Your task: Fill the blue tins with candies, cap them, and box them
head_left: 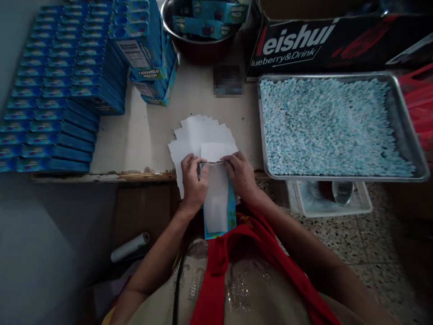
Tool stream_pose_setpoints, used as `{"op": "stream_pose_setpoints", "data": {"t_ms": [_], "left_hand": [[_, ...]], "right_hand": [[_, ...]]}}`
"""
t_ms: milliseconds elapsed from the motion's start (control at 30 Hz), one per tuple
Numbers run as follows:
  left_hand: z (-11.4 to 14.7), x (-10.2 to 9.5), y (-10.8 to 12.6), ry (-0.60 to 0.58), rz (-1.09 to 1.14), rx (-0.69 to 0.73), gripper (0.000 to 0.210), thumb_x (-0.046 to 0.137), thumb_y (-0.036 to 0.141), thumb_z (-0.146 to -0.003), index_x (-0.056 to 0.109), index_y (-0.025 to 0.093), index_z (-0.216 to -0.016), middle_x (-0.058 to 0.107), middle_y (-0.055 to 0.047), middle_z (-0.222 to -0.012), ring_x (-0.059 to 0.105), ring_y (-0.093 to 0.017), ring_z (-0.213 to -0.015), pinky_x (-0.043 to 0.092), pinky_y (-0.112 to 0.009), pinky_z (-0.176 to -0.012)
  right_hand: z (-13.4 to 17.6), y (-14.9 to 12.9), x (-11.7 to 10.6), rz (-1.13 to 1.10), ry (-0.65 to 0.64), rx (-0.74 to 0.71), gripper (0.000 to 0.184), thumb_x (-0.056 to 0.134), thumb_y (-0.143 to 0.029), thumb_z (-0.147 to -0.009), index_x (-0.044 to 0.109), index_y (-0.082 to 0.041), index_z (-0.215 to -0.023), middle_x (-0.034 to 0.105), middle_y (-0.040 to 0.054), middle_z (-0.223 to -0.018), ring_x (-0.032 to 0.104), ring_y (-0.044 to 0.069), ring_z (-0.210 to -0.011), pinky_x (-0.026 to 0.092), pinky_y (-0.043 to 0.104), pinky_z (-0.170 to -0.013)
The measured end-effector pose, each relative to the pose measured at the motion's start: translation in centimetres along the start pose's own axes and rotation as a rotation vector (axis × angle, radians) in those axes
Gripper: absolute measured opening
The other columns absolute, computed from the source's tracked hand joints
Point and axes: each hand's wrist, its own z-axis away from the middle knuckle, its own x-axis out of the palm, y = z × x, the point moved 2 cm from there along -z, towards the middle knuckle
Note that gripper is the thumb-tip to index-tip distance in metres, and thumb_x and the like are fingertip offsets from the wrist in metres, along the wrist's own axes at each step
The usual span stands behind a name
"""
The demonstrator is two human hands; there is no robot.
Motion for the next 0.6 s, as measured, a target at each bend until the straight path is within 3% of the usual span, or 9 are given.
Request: {"op": "stream_pose_setpoints", "data": {"t_ms": [100,167,267,367,467,600], "left_hand": [[0.0,0.4,0.1,-0.016,0.116,-0.122,0.025,0.052,0.039,-0.116,0.070,0.023,-0.110,0.077,-0.008,-0.119,0.073,-0.023,-0.117,0.060,-0.036,-0.107],[-0.2,0.6,0.4,-0.012,0.157,-0.144,0.024,0.053,0.040,-0.115,0.068,0.023,-0.106,0.077,-0.004,-0.106,0.074,-0.020,-0.104,0.061,-0.033,-0.099],[-0.5,0.4,0.7,0.093,0.156,-0.079,0.011,0.064,0.032,-0.109,0.066,0.024,-0.116,0.078,-0.006,-0.114,0.074,-0.021,-0.112,0.058,-0.035,-0.108],[-0.4,0.0,0.5,0.130,0.200,-0.016,0.030,0.067,0.027,-0.105,0.061,0.025,-0.134,0.077,-0.006,-0.114,0.075,-0.021,-0.111,0.058,-0.037,-0.109],[-0.3,-0.7,0.4,0.068,0.205,0.043,0.016,0.065,0.037,-0.108,0.070,0.024,-0.116,0.079,-0.006,-0.109,0.074,-0.022,-0.107,0.059,-0.035,-0.102],[-0.6,-1.8,0.8,0.047,0.206,-0.005,0.040,0.050,0.043,-0.117,0.074,0.023,-0.093,0.078,-0.005,-0.095,0.073,-0.020,-0.094,0.058,-0.034,-0.091]], "right_hand": [[-0.3,-0.5,0.2,0.020,0.009,-0.023,0.030,0.049,-0.025,-0.111,0.077,-0.023,-0.120,0.074,0.0140,-0.113,0.071,0.030,-0.099,0.060,0.041,-0.085],[-0.5,-0.9,0.3,0.035,0.013,-0.036,0.033,0.047,-0.021,-0.110,0.073,-0.022,-0.131,0.075,0.0147,-0.111,0.071,0.030,-0.096,0.058,0.042,-0.083],[-0.8,-1.1,0.4,-0.013,0.083,0.025,0.039,0.049,-0.021,-0.106,0.059,-0.024,-0.144,0.075,0.0127,-0.108,0.072,0.031,-0.095,0.058,0.043,-0.081],[-1.0,-1.1,0.4,-0.064,0.074,0.112,0.047,0.053,-0.024,-0.102,0.048,-0.023,-0.149,0.075,0.0098,-0.101,0.073,0.031,-0.089,0.058,0.044,-0.079],[-1.3,-1.7,0.4,0.031,-0.009,0.100,0.053,0.050,-0.019,-0.100,0.045,-0.018,-0.153,0.077,0.0134,-0.102,0.074,0.032,-0.091,0.057,0.045,-0.081],[-2.4,-3.1,0.2,0.197,-0.079,0.020,0.061,0.041,-0.009,-0.096,0.046,-0.013,-0.156,0.080,0.0189,-0.106,0.075,0.036,-0.092,0.053,0.046,-0.075]]}}
